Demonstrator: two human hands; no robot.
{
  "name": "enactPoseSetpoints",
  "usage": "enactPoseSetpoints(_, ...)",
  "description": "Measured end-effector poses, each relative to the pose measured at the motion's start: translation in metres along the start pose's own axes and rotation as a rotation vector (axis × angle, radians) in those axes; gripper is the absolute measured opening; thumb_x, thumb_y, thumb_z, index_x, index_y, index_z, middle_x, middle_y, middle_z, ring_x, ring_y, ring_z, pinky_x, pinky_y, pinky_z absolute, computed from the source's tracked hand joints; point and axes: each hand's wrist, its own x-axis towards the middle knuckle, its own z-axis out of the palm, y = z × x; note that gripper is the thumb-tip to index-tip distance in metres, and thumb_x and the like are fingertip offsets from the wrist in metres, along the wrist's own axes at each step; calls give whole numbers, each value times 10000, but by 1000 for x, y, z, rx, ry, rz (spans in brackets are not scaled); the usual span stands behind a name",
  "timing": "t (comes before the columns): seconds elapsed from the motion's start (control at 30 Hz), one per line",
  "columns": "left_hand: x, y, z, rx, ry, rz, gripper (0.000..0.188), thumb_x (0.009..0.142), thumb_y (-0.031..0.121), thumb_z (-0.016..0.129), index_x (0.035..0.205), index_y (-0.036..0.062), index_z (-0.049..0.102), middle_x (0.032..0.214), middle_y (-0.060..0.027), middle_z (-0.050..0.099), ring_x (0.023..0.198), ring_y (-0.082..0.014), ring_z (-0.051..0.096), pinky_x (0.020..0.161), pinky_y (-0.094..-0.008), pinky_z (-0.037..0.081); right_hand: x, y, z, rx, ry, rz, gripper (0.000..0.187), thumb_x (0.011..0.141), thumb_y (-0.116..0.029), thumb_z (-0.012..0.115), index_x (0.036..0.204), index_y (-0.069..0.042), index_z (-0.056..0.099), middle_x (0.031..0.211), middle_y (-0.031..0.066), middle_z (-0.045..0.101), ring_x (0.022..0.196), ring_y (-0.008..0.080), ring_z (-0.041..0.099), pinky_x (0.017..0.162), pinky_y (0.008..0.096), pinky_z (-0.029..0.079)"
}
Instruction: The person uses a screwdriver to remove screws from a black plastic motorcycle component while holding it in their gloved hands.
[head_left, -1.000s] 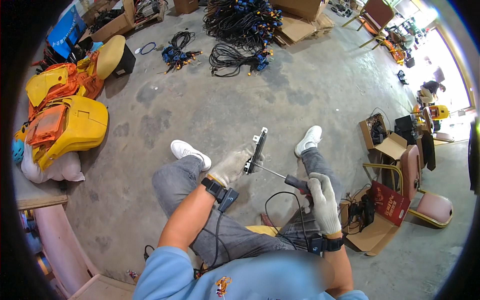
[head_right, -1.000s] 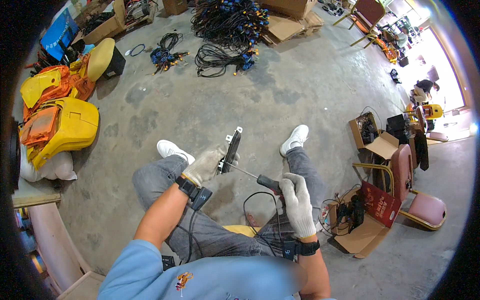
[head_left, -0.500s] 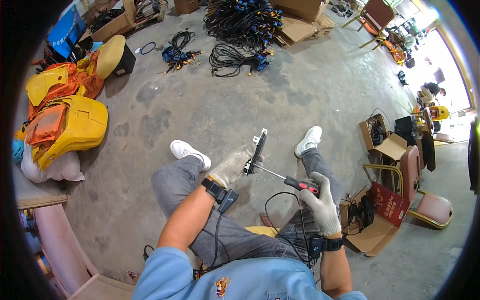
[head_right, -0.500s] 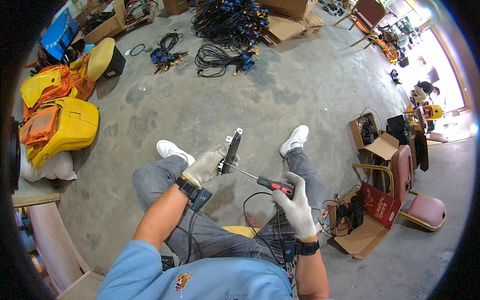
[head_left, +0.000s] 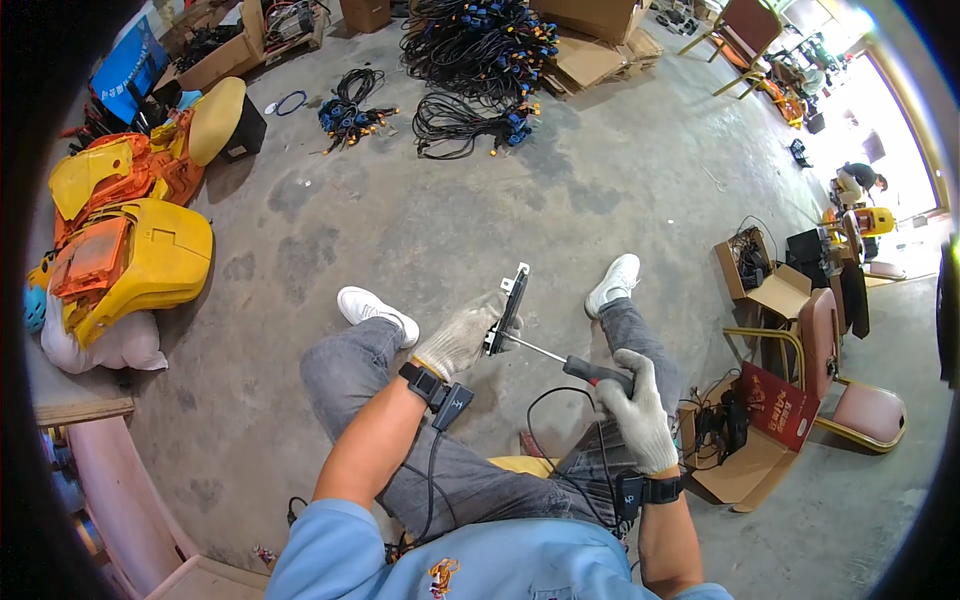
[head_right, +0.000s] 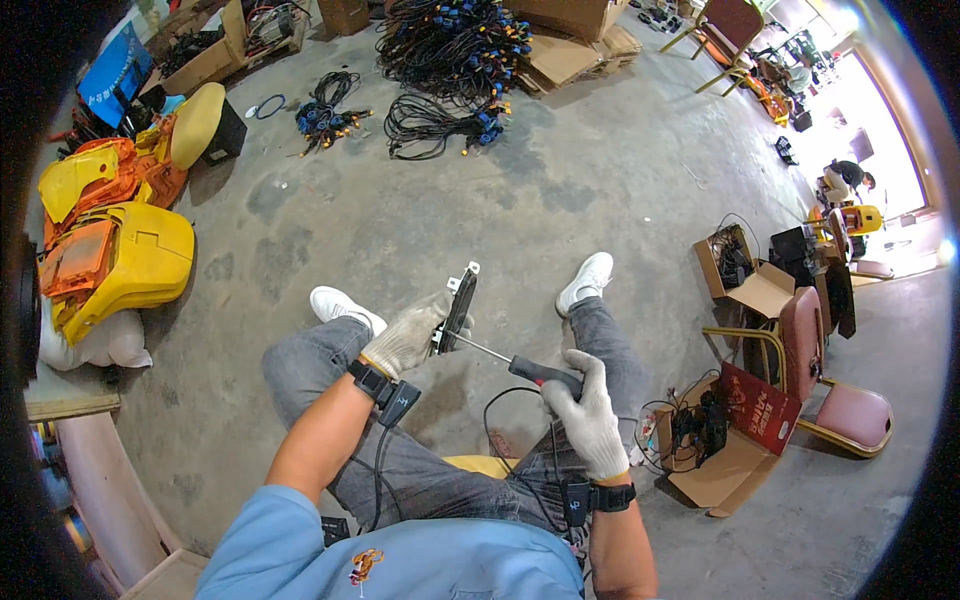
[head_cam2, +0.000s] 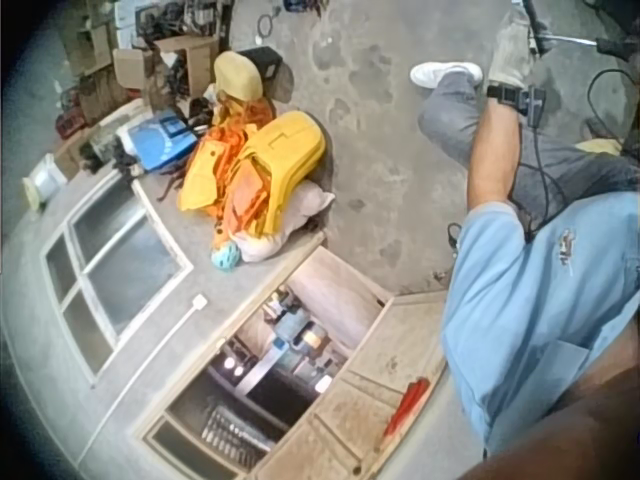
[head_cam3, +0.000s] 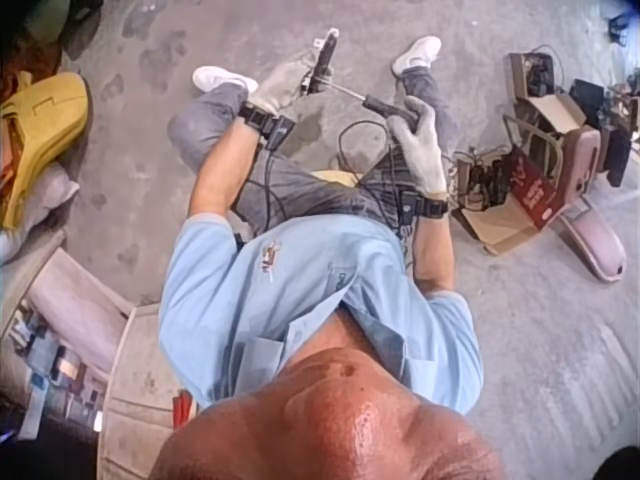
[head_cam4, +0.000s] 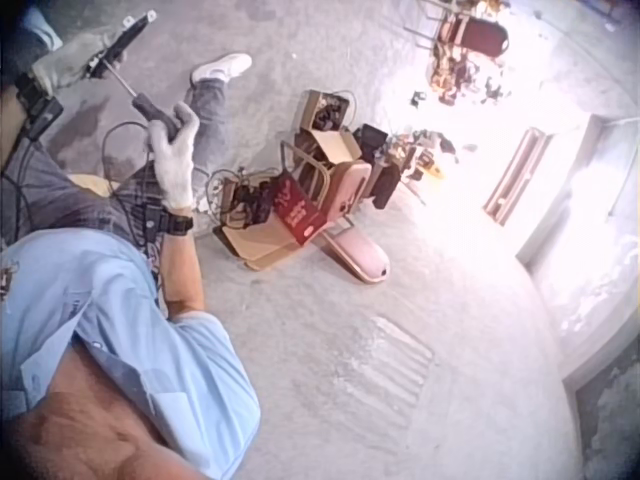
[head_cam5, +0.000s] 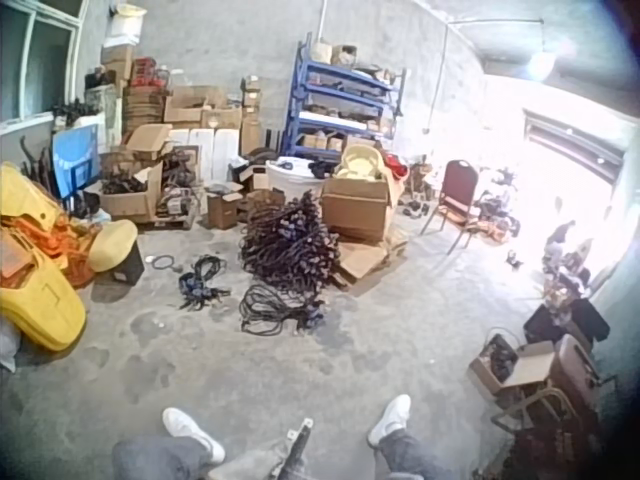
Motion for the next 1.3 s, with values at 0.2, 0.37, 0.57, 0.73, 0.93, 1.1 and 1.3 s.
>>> enactPoseSetpoints(0.2,0,0,-2,-6,1,-19,457,1117,521,573,1237,87,653,1087,-81,751,898,-149,745,775,-319,641,-2,3,2,119,0,19,614,1012,-204,685,1529,37,456,1149,126,681,909,143,674,810,308,562)
enactPoseSetpoints(0.37,1,1,0,2,9,-21,446,1128,500,564,1229,75,654,1080,-86,752,892,-154,747,769,-321,643,-1,7,1,38,16,-47,620,1021,-209,681,1540,35,446,1138,123,686,888,138,674,780,296,557)
enactPoseSetpoints(0.57,3,-1,-3,3,-7,-2,439,1136,489,552,1205,67,652,1066,-96,753,887,-155,745,767,-315,645,-2,10,1,263,-70,135,617,1026,-225,683,1534,35,450,1200,139,677,949,139,681,783,276,569)
enactPoseSetpoints(0.73,3,0,-1,-2,5,-16,429,1137,484,554,1190,69,650,1063,-101,754,877,-158,749,765,-313,653,8,17,2,257,-1,115,616,1025,-250,678,1532,31,468,1229,152,677,966,160,675,872,290,549)
enactPoseSetpoints(0.93,6,-2,-1,-31,-2,-12,408,1135,468,565,1191,73,646,1066,-101,756,854,-160,758,749,-322,663,0,25,0,-10,2,-78,597,1023,-301,678,1497,21,514,1166,139,701,1005,188,678,920,329,549)
enactPoseSetpoints(1.1,6,-5,-7,-46,-3,-41,422,1136,477,558,1215,72,642,1065,-101,750,881,-167,755,765,-329,664,1,-5,1,157,-4,161,653,956,-285,733,1489,19,510,1089,112,713,939,165,685,895,312,545)
enactPoseSetpoints(1.3,6,-8,-9,4,-14,-12,443,1137,482,551,1236,59,637,1079,-99,742,905,-172,750,783,-331,663,-6,-9,9,68,-5,61,595,1036,-343,661,1470,41,527,1090,115,704,901,154,668,880,301,543)
